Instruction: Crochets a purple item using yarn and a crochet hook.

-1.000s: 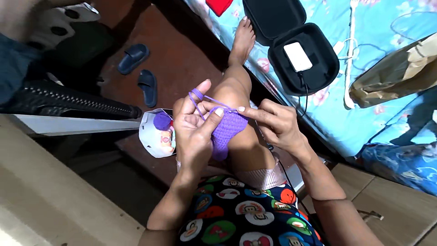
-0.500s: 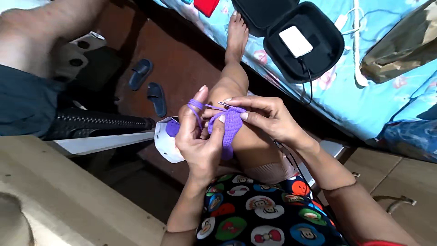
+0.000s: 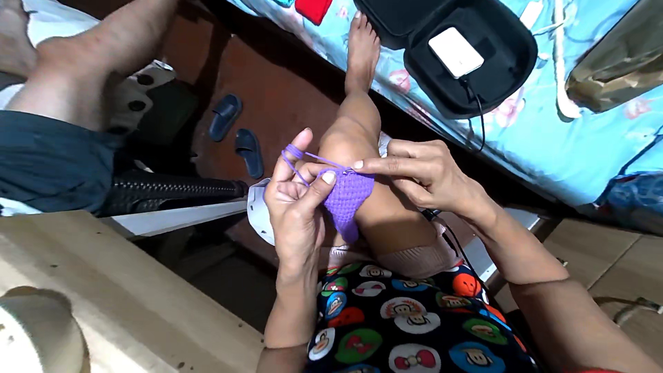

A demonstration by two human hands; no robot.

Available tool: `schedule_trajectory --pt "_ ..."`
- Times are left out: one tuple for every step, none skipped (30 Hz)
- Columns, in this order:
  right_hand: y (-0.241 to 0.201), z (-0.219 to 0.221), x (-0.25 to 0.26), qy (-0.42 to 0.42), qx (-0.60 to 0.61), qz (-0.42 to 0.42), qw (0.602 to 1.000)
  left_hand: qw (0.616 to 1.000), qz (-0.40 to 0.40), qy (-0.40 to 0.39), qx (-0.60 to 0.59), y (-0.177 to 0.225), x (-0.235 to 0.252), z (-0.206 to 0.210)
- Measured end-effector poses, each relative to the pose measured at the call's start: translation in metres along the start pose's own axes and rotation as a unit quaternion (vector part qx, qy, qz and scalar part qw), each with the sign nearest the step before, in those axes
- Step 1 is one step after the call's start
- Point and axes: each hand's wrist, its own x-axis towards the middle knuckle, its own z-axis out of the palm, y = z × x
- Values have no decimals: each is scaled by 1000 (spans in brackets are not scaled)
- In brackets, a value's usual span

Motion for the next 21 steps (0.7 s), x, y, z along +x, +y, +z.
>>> schedule_trajectory --pt "-1 -1 0 2 -24 -10 1000 1000 3 1 1 0 0 0" --pt "-2 -1 0 6 -48 -17 999 1000 7 3 4 -1 0 1" --pt "-3 0 -1 9 -72 -22 997 1000 12 4 11 -1 0 1" --pt "-5 0 -1 12 -89 -25 996 1000 17 7 21 -1 0 2" --pt "-6 1 -1 13 -105 -29 994 999 24 8 29 -1 0 2" --pt "-7 1 -2 14 -119 -32 992 999 29 10 35 -2 -1 3" --pt "-8 2 -3 17 -133 -35 990 999 32 15 39 -2 -1 4" --pt "-9 3 -4 21 -145 -38 988 998 34 20 46 -2 -2 5" --pt "-9 4 -4 25 -154 -39 987 998 36 24 52 -2 -2 6" --pt "-9 6 -4 29 -163 -41 985 997 37 27 55 -2 -2 7" --pt "-10 6 -4 33 -168 -44 984 997 37 28 56 -2 -3 7" --pt "-11 7 -4 34 -171 -44 984 997 37 27 58 -2 -3 7" --pt "-12 7 -4 34 -174 -45 983 997 37 24 62 -2 -3 7" --pt "-12 7 -4 36 -179 -47 982 997 36 22 64 -2 -3 7" --pt "-12 8 -4 38 -185 -51 981 997 36 22 65 -2 -3 7" --pt "-13 8 -4 40 -192 -54 979 997 35 23 64 -2 -3 6" --pt "-13 8 -4 42 -193 -56 979 997 32 26 61 -2 -3 6" --pt "-13 8 -4 42 -187 -53 980 998 27 26 54 -2 -4 6" --pt "-12 8 -5 42 -169 -48 984 998 22 26 47 -2 -4 6" --pt "-11 9 -5 42 -142 -40 988 999 15 24 40 -1 -3 6" --pt "-10 9 -5 43 -112 -31 992 999 10 21 38 -1 -3 5"
